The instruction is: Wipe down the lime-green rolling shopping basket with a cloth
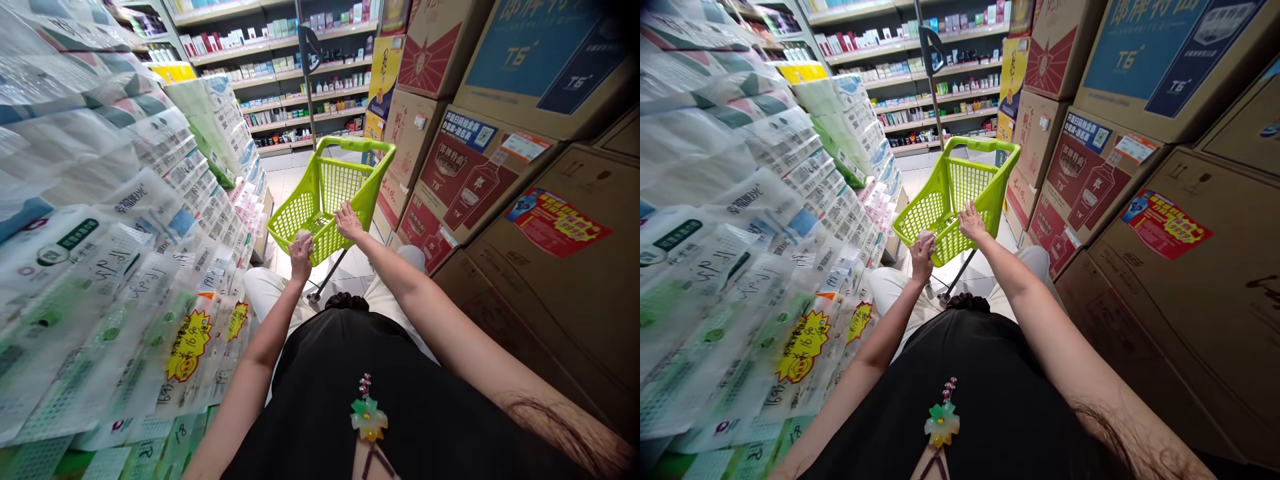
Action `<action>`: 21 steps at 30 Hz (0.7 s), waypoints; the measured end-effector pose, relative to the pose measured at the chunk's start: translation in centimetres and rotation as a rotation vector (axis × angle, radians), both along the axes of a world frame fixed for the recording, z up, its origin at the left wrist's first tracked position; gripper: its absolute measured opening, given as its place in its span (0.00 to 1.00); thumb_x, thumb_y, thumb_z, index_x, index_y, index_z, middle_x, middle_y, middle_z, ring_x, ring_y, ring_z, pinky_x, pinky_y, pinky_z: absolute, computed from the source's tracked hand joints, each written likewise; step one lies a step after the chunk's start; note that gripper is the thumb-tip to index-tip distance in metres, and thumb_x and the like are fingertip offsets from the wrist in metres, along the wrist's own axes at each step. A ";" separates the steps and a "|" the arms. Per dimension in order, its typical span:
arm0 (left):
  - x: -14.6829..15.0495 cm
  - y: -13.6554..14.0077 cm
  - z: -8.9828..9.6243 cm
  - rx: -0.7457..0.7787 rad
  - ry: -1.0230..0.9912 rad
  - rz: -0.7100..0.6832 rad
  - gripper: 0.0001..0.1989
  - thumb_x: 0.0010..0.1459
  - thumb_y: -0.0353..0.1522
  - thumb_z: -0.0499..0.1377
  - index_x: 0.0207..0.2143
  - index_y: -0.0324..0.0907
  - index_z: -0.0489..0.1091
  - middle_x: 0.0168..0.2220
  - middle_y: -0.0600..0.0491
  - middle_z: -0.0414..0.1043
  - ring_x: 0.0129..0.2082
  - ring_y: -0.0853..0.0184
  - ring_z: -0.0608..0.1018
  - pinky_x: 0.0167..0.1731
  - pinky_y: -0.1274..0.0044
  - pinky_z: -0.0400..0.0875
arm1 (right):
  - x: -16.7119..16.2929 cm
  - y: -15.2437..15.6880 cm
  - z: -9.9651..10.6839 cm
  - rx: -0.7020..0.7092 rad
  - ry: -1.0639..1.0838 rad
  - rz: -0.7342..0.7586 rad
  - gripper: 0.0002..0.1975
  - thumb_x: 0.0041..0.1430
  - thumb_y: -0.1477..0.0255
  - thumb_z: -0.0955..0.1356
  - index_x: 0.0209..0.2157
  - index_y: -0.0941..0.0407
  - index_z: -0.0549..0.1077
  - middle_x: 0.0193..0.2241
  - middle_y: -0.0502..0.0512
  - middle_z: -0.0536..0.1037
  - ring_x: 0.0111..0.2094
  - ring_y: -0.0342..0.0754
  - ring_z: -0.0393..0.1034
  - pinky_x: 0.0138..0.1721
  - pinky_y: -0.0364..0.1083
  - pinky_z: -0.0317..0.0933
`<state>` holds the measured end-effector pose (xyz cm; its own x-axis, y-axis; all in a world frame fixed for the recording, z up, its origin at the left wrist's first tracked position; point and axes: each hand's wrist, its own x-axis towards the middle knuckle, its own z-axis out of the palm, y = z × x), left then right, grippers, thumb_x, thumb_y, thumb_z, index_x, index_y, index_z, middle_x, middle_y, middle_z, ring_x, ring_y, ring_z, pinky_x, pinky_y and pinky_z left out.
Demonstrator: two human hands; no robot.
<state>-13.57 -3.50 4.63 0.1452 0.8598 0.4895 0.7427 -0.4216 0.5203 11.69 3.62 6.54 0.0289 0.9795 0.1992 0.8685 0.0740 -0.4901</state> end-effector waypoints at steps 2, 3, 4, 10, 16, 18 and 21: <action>0.0 -0.7 -0.1 -0.007 -0.003 0.056 0.31 0.55 0.18 0.54 0.60 0.42 0.72 0.58 0.40 0.70 0.59 0.51 0.71 0.62 0.59 0.66 | 0.0 -0.3 0.2 -0.005 -0.022 0.009 0.29 0.74 0.59 0.51 0.67 0.55 0.65 0.77 0.51 0.43 0.78 0.56 0.28 0.76 0.65 0.38; -0.4 -0.8 0.2 -0.027 -0.009 0.111 0.30 0.56 0.19 0.54 0.61 0.40 0.71 0.58 0.38 0.70 0.59 0.51 0.71 0.61 0.59 0.66 | 0.1 -0.4 0.4 -0.010 -0.035 0.020 0.29 0.74 0.59 0.51 0.66 0.54 0.66 0.77 0.51 0.43 0.78 0.56 0.28 0.75 0.65 0.37; -1.0 -0.8 0.7 -0.059 -0.014 0.171 0.29 0.57 0.21 0.54 0.61 0.39 0.70 0.58 0.37 0.70 0.58 0.50 0.72 0.61 0.60 0.67 | 0.2 -0.4 0.5 -0.018 -0.046 0.033 0.28 0.74 0.59 0.51 0.66 0.53 0.66 0.77 0.50 0.43 0.78 0.55 0.28 0.75 0.65 0.38; -5.0 -1.0 7.3 -0.307 0.118 0.285 0.18 0.55 0.27 0.60 0.48 0.44 0.75 0.47 0.44 0.78 0.49 0.52 0.78 0.49 0.66 0.72 | 0.3 -0.4 0.3 -0.016 -0.055 0.031 0.30 0.74 0.57 0.49 0.67 0.52 0.65 0.77 0.50 0.41 0.78 0.55 0.29 0.75 0.66 0.40; -4.8 -1.3 11.3 -0.294 0.170 0.406 0.19 0.58 0.28 0.56 0.53 0.44 0.69 0.38 0.44 0.77 0.43 0.49 0.80 0.44 0.65 0.70 | 0.4 -0.3 0.0 -0.025 -0.083 0.041 0.31 0.75 0.57 0.49 0.69 0.54 0.63 0.77 0.50 0.40 0.78 0.53 0.26 0.76 0.62 0.39; -3.5 -0.5 10.3 -0.337 0.128 0.369 0.25 0.56 0.27 0.58 0.57 0.44 0.64 0.42 0.43 0.76 0.44 0.50 0.79 0.46 0.64 0.71 | 0.3 -0.4 0.1 -0.017 -0.086 0.041 0.32 0.74 0.57 0.49 0.69 0.54 0.63 0.77 0.49 0.40 0.78 0.53 0.26 0.76 0.61 0.38; -1.2 0.8 7.5 -0.355 0.051 0.277 0.26 0.54 0.27 0.61 0.56 0.43 0.63 0.51 0.41 0.71 0.52 0.51 0.76 0.54 0.62 0.69 | 0.2 -0.5 0.1 -0.007 -0.080 0.042 0.31 0.74 0.58 0.49 0.68 0.55 0.64 0.77 0.50 0.40 0.78 0.53 0.26 0.76 0.61 0.38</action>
